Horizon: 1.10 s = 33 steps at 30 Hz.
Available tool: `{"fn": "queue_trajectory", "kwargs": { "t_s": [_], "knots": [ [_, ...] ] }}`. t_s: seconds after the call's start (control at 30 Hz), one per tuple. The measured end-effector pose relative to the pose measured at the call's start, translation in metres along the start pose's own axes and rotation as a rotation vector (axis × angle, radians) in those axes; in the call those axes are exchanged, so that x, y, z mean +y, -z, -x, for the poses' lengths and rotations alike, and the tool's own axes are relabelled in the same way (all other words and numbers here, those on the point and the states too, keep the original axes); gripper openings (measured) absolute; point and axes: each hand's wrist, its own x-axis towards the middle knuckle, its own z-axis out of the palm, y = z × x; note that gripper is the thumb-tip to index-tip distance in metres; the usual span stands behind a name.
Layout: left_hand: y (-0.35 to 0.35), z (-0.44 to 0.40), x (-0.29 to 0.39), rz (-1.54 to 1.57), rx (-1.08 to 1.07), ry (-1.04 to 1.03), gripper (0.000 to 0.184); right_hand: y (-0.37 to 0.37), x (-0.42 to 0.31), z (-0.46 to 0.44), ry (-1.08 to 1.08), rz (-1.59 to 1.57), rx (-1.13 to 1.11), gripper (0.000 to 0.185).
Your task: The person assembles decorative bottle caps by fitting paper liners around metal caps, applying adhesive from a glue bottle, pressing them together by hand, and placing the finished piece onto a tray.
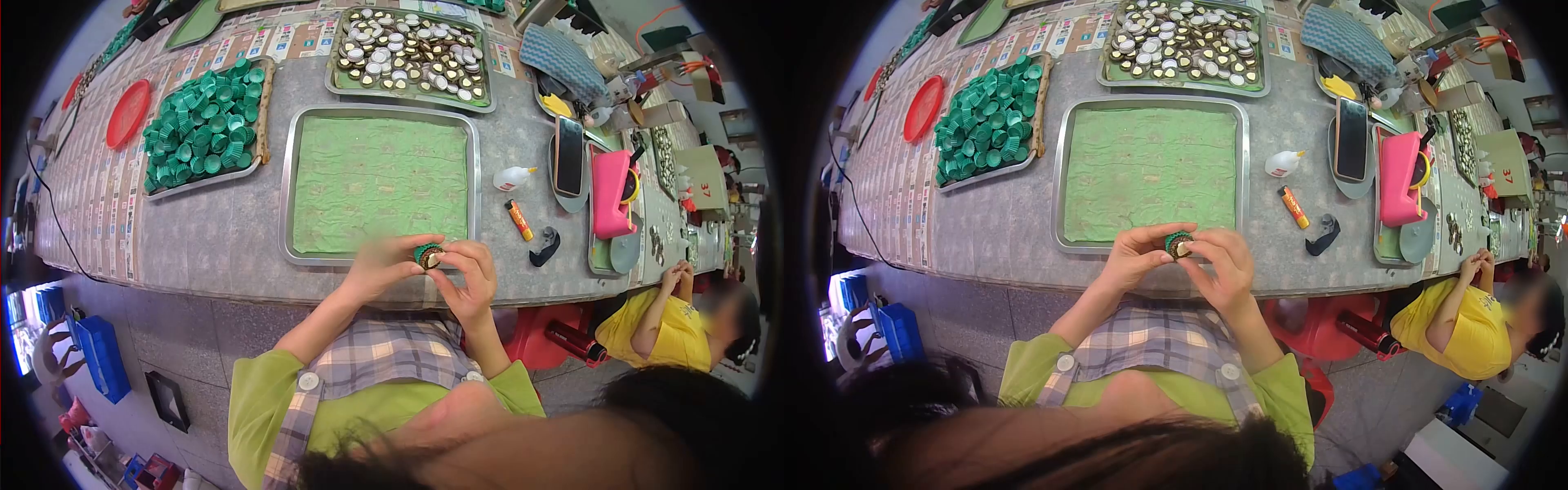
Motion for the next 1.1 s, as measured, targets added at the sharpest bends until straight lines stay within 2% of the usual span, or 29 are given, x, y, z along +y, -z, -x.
{"fn": "queue_trajectory", "kwargs": {
  "t_s": [1.0, 1.1],
  "knots": [
    [0.0005, -0.0009, -0.0017, -0.03, 0.009, -0.016, 0.04, -0.0007, -0.0006, 0.002, -0.044, -0.005, -0.007, 0.026],
    [0.001, -0.0011, -0.0022, -0.029, 0.007, -0.023, 0.04, -0.0004, -0.0009, -0.0006, -0.01, 0.023, 0.005, 0.03]
  ]
}}
